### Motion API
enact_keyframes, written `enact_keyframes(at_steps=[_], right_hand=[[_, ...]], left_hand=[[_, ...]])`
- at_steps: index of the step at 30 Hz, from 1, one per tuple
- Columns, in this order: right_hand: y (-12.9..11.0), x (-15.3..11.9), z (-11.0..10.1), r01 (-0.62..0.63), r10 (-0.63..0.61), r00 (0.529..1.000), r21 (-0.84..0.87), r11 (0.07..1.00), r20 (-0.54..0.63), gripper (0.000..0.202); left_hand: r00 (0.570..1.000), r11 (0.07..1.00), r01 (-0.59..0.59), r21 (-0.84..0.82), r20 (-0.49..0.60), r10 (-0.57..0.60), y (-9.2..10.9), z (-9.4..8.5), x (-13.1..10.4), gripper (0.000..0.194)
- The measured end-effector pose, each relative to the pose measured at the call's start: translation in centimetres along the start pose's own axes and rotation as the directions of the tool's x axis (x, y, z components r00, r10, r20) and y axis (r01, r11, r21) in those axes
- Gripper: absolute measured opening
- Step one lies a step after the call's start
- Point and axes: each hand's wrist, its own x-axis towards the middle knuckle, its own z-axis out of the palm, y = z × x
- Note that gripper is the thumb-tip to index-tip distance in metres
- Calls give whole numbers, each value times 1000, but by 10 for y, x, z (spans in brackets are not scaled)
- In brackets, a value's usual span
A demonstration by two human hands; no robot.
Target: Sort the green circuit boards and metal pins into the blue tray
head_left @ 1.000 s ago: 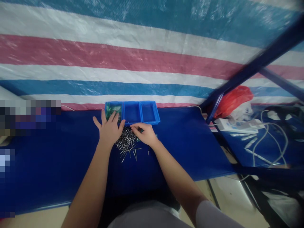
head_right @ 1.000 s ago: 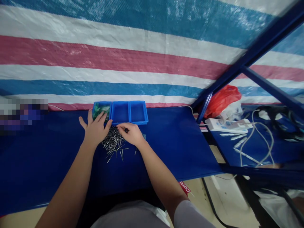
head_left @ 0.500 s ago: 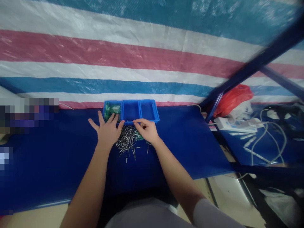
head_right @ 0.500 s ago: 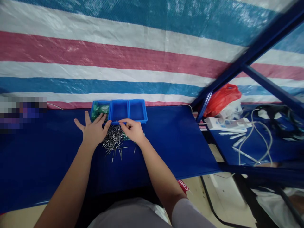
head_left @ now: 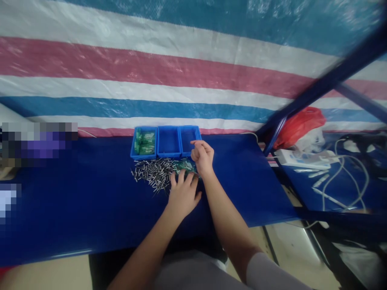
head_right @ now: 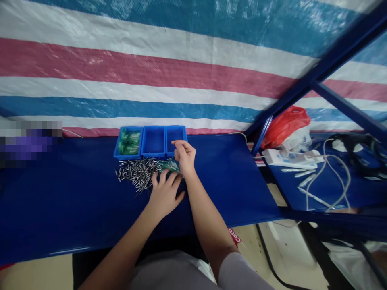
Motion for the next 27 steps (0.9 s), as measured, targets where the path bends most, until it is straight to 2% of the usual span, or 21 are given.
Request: enact_keyframes(at_steps=[3, 10, 17, 22, 27], right_hand=[[0, 1, -2, 7, -7, 1000, 23, 1000, -12, 29], [-1, 2, -1, 11, -11, 1000, 32, 999, 6, 29], [0, 2, 1, -11, 12, 1000, 47, 999, -15, 26], [2, 2, 0, -18, 17, 1000, 49, 999, 10, 25], [2, 2, 0, -17, 16, 1000, 50, 999, 14, 24]], left_hand=[[1000, 999, -18, 33, -18, 18, 1, 8, 6, 41], [991, 995, -21, 97, -132, 33, -17, 19, 12, 21], [989, 997, 8, 76, -146, 3, -21, 19, 12, 22], [992, 994, 59, 89, -120, -48, -16, 17, 17, 36], [993, 988, 18, 151, -121, 0, -15, 21, 25, 23]])
